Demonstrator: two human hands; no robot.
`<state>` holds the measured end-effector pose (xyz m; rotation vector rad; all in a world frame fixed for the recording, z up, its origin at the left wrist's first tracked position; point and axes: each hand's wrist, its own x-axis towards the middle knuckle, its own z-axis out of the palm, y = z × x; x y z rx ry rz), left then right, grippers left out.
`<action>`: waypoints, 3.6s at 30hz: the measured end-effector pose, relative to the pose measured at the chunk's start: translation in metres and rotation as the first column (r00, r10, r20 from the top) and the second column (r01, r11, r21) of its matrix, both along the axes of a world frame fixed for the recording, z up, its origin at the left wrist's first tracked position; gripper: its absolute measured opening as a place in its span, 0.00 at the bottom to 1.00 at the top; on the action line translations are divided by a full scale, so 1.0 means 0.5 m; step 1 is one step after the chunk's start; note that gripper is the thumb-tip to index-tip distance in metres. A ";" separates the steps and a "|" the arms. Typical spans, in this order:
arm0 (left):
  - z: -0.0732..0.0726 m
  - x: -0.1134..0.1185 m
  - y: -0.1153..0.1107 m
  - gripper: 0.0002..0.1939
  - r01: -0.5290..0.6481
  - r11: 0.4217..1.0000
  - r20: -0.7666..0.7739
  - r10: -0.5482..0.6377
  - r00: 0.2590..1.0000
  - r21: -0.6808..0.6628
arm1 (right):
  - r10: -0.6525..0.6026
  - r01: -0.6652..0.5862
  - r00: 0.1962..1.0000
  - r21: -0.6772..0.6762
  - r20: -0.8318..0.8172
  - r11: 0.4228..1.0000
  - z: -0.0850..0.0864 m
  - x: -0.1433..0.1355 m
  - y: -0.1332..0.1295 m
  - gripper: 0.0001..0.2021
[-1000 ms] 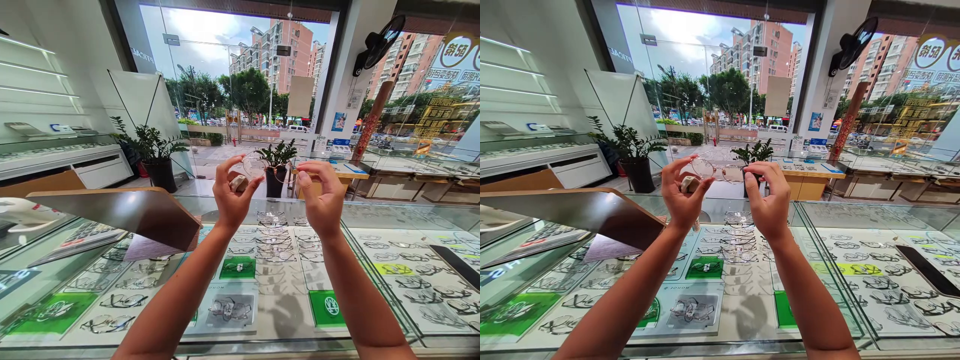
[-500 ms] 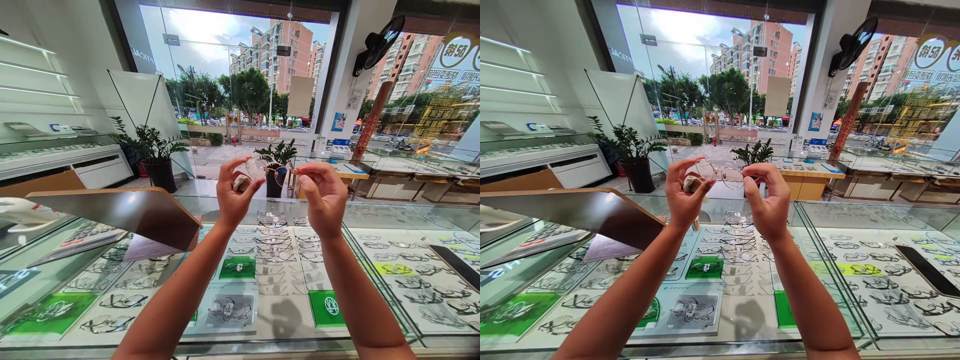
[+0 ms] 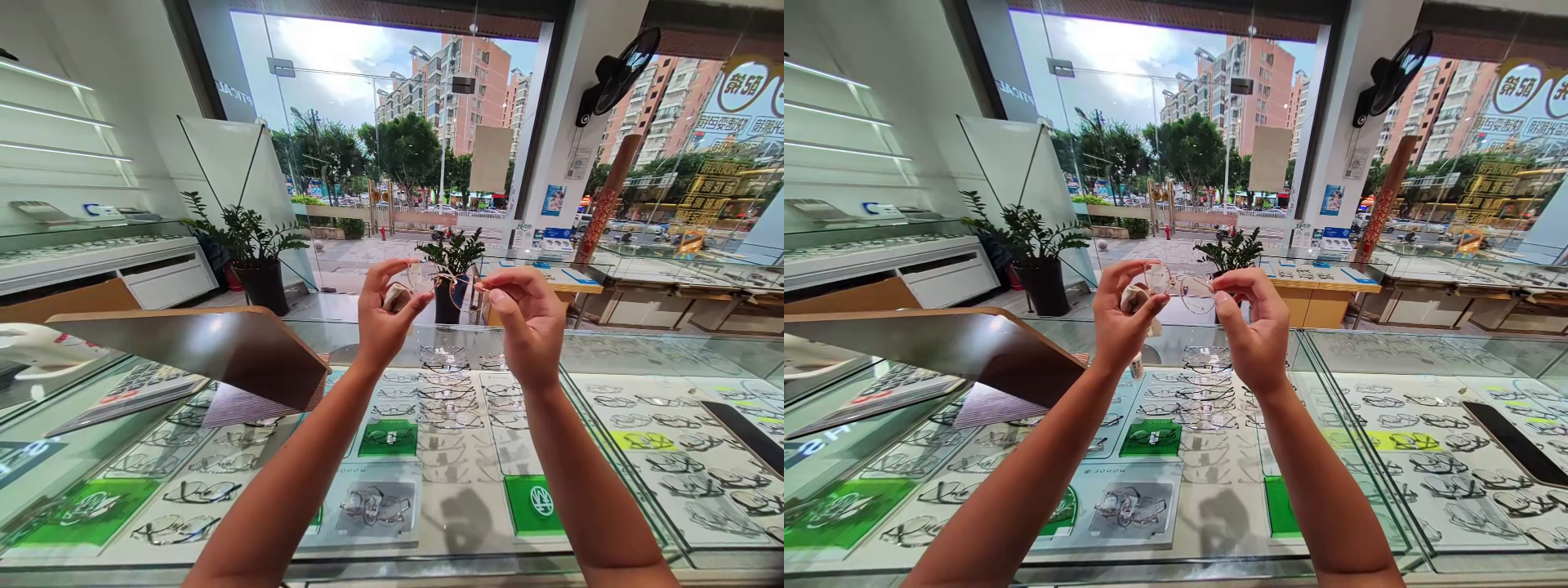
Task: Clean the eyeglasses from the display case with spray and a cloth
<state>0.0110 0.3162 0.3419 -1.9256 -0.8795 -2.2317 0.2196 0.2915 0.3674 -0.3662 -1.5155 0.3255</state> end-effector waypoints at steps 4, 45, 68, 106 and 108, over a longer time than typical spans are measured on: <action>0.000 -0.010 0.007 0.27 0.039 0.999 0.001 -0.039 0.999 -0.022 | 0.021 -0.021 1.000 -0.009 -0.008 1.000 0.001 -0.001 -0.001 0.05; 0.037 0.023 -0.082 0.19 0.041 0.985 -0.106 -0.059 0.993 -0.165 | 0.276 -0.184 0.945 -0.412 0.176 0.892 -0.001 0.031 0.045 0.06; -0.034 0.153 -0.042 0.15 -0.074 0.708 -0.444 -0.355 0.823 -0.702 | -0.731 0.777 0.630 -0.217 0.262 0.591 -0.238 0.311 0.160 0.22; -0.180 0.412 0.267 0.23 -0.662 0.641 -0.863 -0.505 0.018 -0.388 | -0.543 0.701 0.713 -0.427 0.444 0.571 -0.381 0.364 0.298 0.23; -0.179 0.411 0.276 0.23 -0.666 0.637 -0.863 -0.505 0.021 -0.389 | -0.537 0.689 0.725 -0.435 0.432 0.580 -0.383 0.363 0.300 0.21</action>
